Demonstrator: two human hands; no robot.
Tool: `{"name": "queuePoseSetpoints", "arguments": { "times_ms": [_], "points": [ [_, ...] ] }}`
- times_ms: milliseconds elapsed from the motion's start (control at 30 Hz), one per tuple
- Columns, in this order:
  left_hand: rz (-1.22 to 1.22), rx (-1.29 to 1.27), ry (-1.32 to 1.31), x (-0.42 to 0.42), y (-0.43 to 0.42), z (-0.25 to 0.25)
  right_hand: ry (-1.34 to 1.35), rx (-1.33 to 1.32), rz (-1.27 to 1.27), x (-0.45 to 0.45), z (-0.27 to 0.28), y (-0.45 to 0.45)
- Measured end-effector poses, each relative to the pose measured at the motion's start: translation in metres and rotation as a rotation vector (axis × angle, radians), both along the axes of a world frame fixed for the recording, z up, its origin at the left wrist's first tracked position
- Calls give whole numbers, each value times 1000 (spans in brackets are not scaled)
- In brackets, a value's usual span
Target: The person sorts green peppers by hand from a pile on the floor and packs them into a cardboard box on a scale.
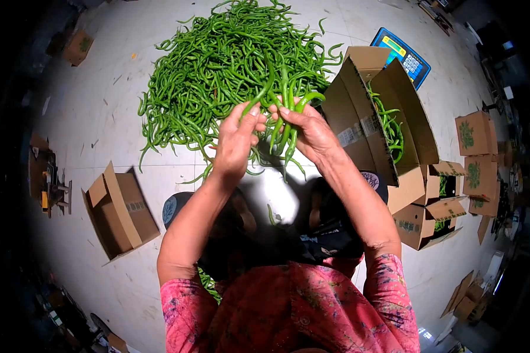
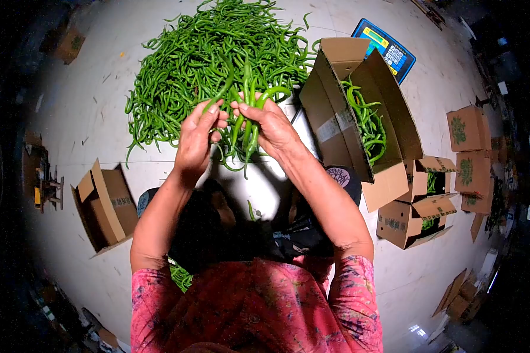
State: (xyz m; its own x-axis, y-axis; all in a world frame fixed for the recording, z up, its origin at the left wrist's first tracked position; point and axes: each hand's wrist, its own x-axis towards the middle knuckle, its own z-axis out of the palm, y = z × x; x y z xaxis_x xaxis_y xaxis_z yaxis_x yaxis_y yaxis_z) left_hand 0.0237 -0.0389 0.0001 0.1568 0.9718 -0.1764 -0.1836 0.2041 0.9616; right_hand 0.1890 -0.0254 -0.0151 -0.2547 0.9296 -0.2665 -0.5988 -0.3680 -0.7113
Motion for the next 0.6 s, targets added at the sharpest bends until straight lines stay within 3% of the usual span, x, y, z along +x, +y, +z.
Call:
{"name": "queuePoseSetpoints", "arguments": {
  "times_ms": [133,167,400,467,567,600],
  "points": [
    [-133,93,166,13,-9,-3,66,23,-31,-7,-4,-1],
    [-77,286,346,15,-5,-24,73,18,-40,-8,-13,-1],
    [-58,565,556,24,-7,-19,59,-2,45,-17,3,-8],
    [-60,530,481,25,-8,-19,-19,15,44,-18,4,-10],
    [-95,507,297,23,4,-42,-381,128,141,-18,15,-17],
    [-84,367,222,21,6,-39,-471,155,158,-18,25,-21]
  ]
}}
